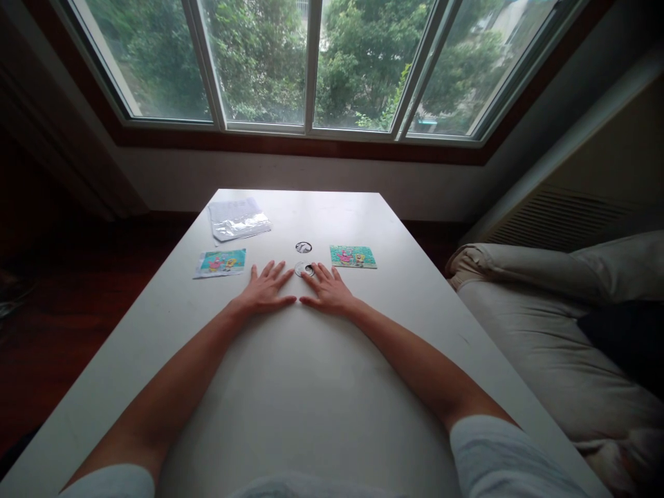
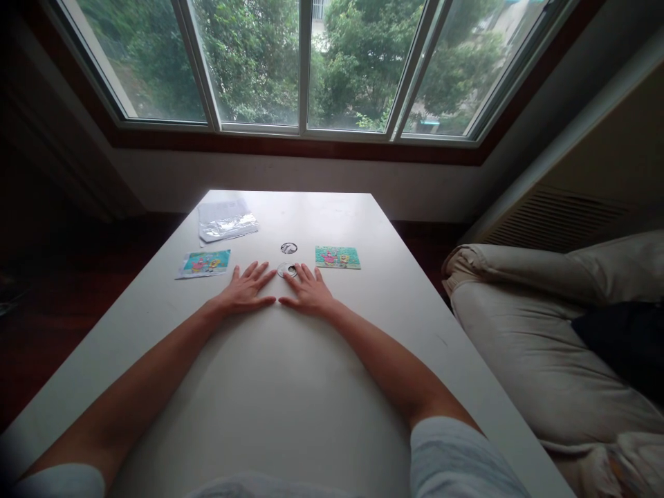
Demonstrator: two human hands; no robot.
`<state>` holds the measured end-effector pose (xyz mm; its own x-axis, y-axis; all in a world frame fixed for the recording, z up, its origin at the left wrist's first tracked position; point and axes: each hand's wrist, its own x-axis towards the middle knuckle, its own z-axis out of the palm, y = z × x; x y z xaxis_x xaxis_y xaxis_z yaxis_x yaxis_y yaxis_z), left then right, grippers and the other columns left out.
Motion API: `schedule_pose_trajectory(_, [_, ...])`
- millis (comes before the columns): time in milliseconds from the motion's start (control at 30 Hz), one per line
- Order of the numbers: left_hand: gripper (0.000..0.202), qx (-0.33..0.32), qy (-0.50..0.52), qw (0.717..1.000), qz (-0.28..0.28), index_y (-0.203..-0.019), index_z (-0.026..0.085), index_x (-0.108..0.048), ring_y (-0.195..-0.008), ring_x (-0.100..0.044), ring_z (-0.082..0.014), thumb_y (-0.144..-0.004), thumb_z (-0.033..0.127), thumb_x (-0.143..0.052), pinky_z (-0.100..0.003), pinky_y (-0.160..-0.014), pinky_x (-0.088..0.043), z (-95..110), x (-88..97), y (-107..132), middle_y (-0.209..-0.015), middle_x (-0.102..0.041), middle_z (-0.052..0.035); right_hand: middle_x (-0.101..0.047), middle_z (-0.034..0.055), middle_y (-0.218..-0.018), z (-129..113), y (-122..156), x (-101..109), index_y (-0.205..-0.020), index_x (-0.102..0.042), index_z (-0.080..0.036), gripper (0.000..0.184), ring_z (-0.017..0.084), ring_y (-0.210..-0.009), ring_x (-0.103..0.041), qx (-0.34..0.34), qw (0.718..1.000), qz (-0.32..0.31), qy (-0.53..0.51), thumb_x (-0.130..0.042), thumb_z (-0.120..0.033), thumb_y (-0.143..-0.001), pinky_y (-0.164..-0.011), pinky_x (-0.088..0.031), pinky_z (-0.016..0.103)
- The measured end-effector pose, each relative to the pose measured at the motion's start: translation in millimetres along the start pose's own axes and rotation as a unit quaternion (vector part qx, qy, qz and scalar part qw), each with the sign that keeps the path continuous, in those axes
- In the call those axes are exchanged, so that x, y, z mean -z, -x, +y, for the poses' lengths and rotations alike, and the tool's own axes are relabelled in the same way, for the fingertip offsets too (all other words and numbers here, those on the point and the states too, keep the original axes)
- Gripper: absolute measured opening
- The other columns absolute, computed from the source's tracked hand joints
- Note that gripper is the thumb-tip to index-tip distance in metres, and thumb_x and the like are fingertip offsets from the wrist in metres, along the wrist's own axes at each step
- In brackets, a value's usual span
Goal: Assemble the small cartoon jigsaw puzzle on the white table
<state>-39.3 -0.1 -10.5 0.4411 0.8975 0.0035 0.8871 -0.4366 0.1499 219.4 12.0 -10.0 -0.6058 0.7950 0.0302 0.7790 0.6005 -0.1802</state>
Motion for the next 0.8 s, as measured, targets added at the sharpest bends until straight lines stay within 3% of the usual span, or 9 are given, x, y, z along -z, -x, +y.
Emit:
schedule_pose_trajectory(433, [0.088,-0.006,-0.015,1.0,0.009,-0.162,0.036,-0.02,-0.157,-0.01,-0.0368,-0.089,0.082,-0.036,-0.07,-0.12,-0.005,4.9,4.9,3.7,-0.171,-0.013,-0.008,-0.013,0.0098,-0.171,-2.7,2.0,8.2,-0.162,-0.025,-0.033,0.091,0.032,-0.158,-0.011,-0.008,1.0,-0.003,0.01,-0.031,-0.085,-0.088,-0.126,-0.007,0.055])
schedule_pose_trajectory(800, [0.087,-0.011,-0.033,0.999,0.005,-0.163,0.036,-0.016,-0.156,-0.012,-0.0374,-0.091,0.08,-0.036,-0.07,-0.12,-0.009,7.6,8.8,5.9,-0.171,-0.012,-0.0064,-0.007,0.0092,-0.172,-4.1,2.7,9.7,-0.162,-0.023,-0.034,0.092,0.035,-0.158,-0.005,-0.024,1.0,-0.017,0.009,-0.032,-0.086,-0.087,-0.125,-0.006,0.054])
